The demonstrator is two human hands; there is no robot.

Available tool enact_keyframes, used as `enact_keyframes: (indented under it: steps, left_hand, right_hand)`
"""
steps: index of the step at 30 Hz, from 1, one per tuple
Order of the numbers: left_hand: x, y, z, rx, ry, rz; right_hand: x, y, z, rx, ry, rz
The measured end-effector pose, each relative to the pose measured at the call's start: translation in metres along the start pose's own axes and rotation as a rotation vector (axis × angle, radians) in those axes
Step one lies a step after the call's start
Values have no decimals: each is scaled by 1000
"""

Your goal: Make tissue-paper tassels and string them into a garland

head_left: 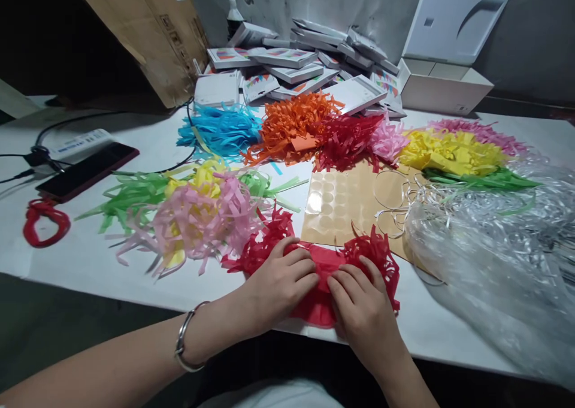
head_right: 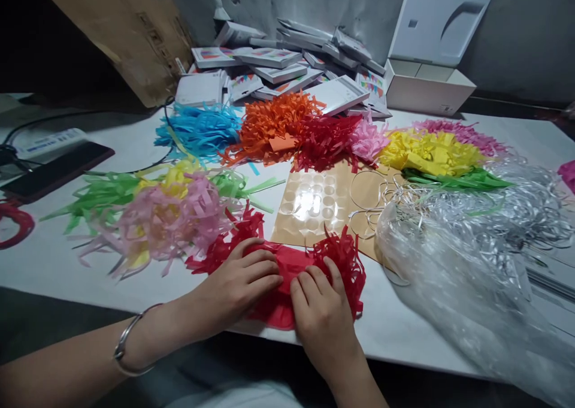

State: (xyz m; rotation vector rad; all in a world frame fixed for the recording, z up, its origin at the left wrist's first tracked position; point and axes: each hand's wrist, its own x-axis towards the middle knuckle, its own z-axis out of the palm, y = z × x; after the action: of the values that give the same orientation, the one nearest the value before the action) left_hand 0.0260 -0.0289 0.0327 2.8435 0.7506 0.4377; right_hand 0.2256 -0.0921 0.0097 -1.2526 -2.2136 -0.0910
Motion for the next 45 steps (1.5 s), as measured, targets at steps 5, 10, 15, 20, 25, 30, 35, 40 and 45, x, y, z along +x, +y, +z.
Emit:
enact_keyframes:
  steps: [5,10,15,20,25,30,35,40,45]
  left_hand:
    - [-15,-7,5,-33,-11,-42]
    - [-10,-6,4,-17,-54,-208]
    - [11,-4,9,134,-114,-328]
    - [21,-4,13,195,-169,-349]
    - [19,-6,10,157,-149,-340]
    - [5,-4,6,31,57,-118]
    - [-1,-3,10,2,154,-34]
    - [-4,-6,13,14,129,-24]
    - [-7,-5,14,41,66,-99]
  right_hand:
    - [-15,3,2,17,-23,79]
    - [-16,1,1,27,8,216]
    - [-7,-5,2,-123,4,406]
    - [-3,-9,7,-205,76,358]
    - [-6,-9,15,-111,23,147]
    - [-4,-6,11,24,97,220]
    - [-2,-10,10,9,51,148]
    - [-13,-6,10,-69,2,102]
    - [-21,3,2,-117,-55,194]
